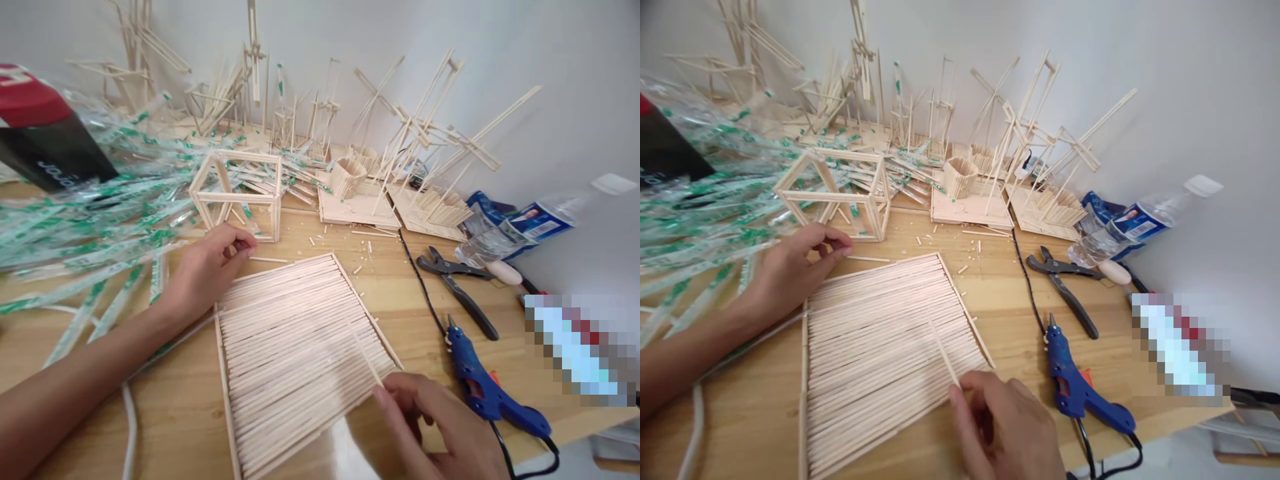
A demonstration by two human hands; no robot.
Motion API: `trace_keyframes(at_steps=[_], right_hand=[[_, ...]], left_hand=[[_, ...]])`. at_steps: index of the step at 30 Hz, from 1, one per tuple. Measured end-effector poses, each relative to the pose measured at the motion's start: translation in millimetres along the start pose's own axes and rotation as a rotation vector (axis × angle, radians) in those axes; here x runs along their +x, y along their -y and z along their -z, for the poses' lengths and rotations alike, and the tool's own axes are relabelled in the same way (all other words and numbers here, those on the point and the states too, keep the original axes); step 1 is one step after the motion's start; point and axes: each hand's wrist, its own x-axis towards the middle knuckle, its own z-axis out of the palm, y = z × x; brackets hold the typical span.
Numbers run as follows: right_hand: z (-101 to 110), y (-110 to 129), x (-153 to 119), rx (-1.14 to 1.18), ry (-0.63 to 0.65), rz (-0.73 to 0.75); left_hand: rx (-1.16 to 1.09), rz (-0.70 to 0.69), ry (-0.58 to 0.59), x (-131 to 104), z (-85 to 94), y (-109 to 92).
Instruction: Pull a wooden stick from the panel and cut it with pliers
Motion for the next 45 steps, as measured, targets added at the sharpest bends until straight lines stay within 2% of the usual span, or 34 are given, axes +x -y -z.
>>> trace_keyframes(at_steps=[5, 13, 17, 22, 29, 39, 45], right_hand=[[-1, -8, 13, -0.036, -0.091, -0.057], [-11, -7, 26, -0.041, -0.123, -0.004], [-19, -5, 26, -0.041, -0.117, 0.014], [-18, -8, 26, -0.030, -0.130, -0.034], [-8, -16, 25, -0.082, -0.086, 0.021], [-21, -12, 17, 0.024, -0.042, 0.018], [-27, -6, 16, 0.029, -0.017, 0.035]], left_hand=[[-0.024, 0.101, 0.040, -2, 2.9, -3], [-0.025, 0.047, 0.069, -2, 3.9, -4], [-0.046, 0.134, 0.068, -2, 4.6, -7], [-0.047, 0.228, 0.002, -5, 4.4, -8], [-0.008, 0.113, 0.001, -6, 2.3, -5], [-0.076, 0.164, -0.018, -5, -1.2, -5], [-0.075, 0.110, -0.008, -4, 0.3, -6]])
